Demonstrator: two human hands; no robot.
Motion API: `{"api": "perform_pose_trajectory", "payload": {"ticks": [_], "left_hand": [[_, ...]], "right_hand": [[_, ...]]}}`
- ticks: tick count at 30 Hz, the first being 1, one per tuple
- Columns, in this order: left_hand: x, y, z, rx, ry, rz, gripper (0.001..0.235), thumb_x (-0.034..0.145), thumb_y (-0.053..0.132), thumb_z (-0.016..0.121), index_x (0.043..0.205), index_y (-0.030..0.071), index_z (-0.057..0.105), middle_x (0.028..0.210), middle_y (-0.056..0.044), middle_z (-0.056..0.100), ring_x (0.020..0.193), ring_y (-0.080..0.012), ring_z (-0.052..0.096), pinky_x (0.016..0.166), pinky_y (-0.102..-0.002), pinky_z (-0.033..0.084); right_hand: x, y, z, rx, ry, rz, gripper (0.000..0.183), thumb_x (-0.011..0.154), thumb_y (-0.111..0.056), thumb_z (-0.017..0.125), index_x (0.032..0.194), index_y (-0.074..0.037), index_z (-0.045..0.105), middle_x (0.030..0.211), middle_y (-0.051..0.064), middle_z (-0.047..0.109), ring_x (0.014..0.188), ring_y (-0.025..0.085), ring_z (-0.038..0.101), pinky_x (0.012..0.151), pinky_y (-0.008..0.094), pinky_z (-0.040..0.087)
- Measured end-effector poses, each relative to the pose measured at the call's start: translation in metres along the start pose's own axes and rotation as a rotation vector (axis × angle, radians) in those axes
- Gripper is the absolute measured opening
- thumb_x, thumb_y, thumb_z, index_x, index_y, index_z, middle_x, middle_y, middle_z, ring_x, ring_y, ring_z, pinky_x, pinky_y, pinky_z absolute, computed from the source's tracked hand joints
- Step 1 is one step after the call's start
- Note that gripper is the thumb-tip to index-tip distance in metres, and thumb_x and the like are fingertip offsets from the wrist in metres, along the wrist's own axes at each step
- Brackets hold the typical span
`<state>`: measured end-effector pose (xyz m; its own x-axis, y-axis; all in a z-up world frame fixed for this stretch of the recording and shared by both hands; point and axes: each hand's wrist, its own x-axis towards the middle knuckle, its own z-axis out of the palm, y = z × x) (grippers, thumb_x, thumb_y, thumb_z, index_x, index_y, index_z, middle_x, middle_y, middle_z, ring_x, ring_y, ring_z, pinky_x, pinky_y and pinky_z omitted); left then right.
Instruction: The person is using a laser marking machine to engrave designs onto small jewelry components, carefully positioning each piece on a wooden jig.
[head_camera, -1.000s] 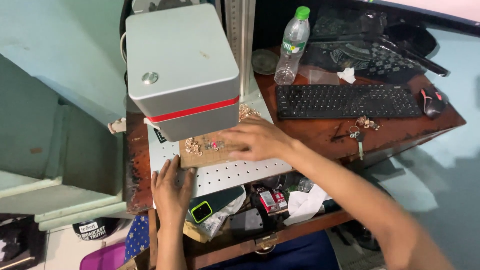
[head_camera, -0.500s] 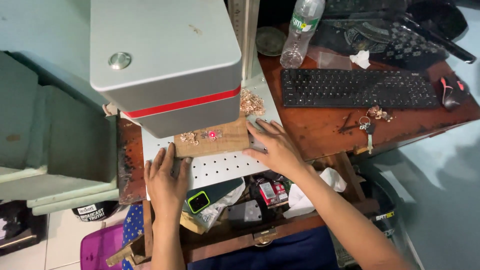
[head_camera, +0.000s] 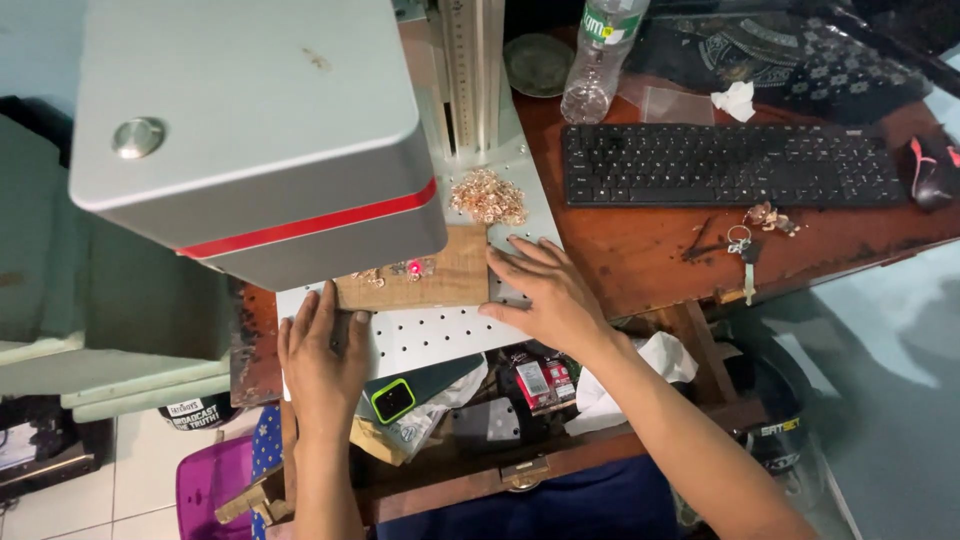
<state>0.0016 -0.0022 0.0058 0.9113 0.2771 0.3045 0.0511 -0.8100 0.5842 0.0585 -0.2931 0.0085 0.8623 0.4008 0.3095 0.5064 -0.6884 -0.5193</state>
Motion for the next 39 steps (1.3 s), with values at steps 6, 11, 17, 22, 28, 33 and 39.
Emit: {"api": "perform_pose_trajectory", "payload": {"ticks": [6, 11, 17, 22, 28, 33, 39], "left_hand": [[-0.001, -0.006, 0.004, 0.018, 0.018, 0.026, 0.055, 0.092, 0.024, 0.077, 0.142, 0.005, 0.066, 0.128, -0.027, 0.069, 0.135, -0.0387, 0.057, 0.123, -0.047, 0.025], [0.001, -0.008, 0.008, -0.054, 0.078, 0.007, 0.055, 0.089, 0.024, 0.082, 0.138, 0.006, 0.069, 0.125, -0.022, 0.071, 0.132, -0.0382, 0.059, 0.122, -0.048, 0.03], [0.002, -0.027, 0.017, 0.069, 0.111, 0.09, 0.052, 0.089, 0.03, 0.084, 0.136, 0.011, 0.072, 0.124, -0.023, 0.072, 0.125, -0.0406, 0.063, 0.116, -0.049, 0.039], [-0.001, -0.029, 0.019, 0.073, 0.119, 0.149, 0.052, 0.091, 0.029, 0.085, 0.138, 0.01, 0.071, 0.126, -0.025, 0.071, 0.123, -0.0429, 0.063, 0.113, -0.051, 0.04], [0.0, -0.02, 0.018, -0.001, 0.141, 0.073, 0.052, 0.091, 0.025, 0.087, 0.138, 0.013, 0.071, 0.126, -0.024, 0.069, 0.125, -0.0439, 0.061, 0.116, -0.049, 0.035], [0.0, -0.019, 0.015, -0.036, 0.112, 0.083, 0.05, 0.095, 0.025, 0.084, 0.14, 0.01, 0.069, 0.122, -0.025, 0.071, 0.13, -0.0415, 0.059, 0.117, -0.049, 0.031], [0.001, -0.021, 0.017, -0.014, 0.114, 0.079, 0.051, 0.095, 0.027, 0.085, 0.14, 0.011, 0.069, 0.123, -0.025, 0.07, 0.13, -0.0411, 0.058, 0.118, -0.048, 0.031]], "right_hand": [[-0.003, 0.002, 0.001, 0.031, 0.047, -0.028, 0.068, 0.082, -0.041, 0.084, 0.141, -0.014, 0.063, 0.132, 0.013, 0.069, 0.134, 0.034, 0.056, 0.117, 0.054, 0.033], [-0.002, -0.003, -0.004, 0.076, 0.066, -0.004, 0.076, 0.078, -0.036, 0.086, 0.145, -0.014, 0.059, 0.132, 0.014, 0.069, 0.13, 0.036, 0.06, 0.117, 0.054, 0.033], [-0.001, 0.002, -0.005, 0.049, 0.088, -0.057, 0.071, 0.076, -0.034, 0.089, 0.14, -0.015, 0.065, 0.127, 0.013, 0.072, 0.126, 0.037, 0.062, 0.113, 0.057, 0.038], [-0.005, 0.006, 0.004, 0.056, 0.12, -0.07, 0.07, 0.075, -0.035, 0.092, 0.138, -0.016, 0.067, 0.125, 0.013, 0.073, 0.126, 0.035, 0.063, 0.112, 0.056, 0.039], [-0.004, 0.005, 0.001, 0.092, 0.119, -0.063, 0.07, 0.076, -0.036, 0.093, 0.137, -0.012, 0.068, 0.121, 0.015, 0.074, 0.128, 0.036, 0.061, 0.114, 0.055, 0.035], [-0.004, 0.007, 0.002, 0.087, 0.134, -0.057, 0.069, 0.076, -0.036, 0.093, 0.136, -0.013, 0.069, 0.118, 0.013, 0.075, 0.127, 0.033, 0.063, 0.115, 0.052, 0.036], [-0.004, 0.01, 0.004, 0.067, 0.139, -0.068, 0.07, 0.076, -0.036, 0.093, 0.137, -0.014, 0.068, 0.119, 0.012, 0.075, 0.127, 0.033, 0.063, 0.115, 0.051, 0.036]]}}
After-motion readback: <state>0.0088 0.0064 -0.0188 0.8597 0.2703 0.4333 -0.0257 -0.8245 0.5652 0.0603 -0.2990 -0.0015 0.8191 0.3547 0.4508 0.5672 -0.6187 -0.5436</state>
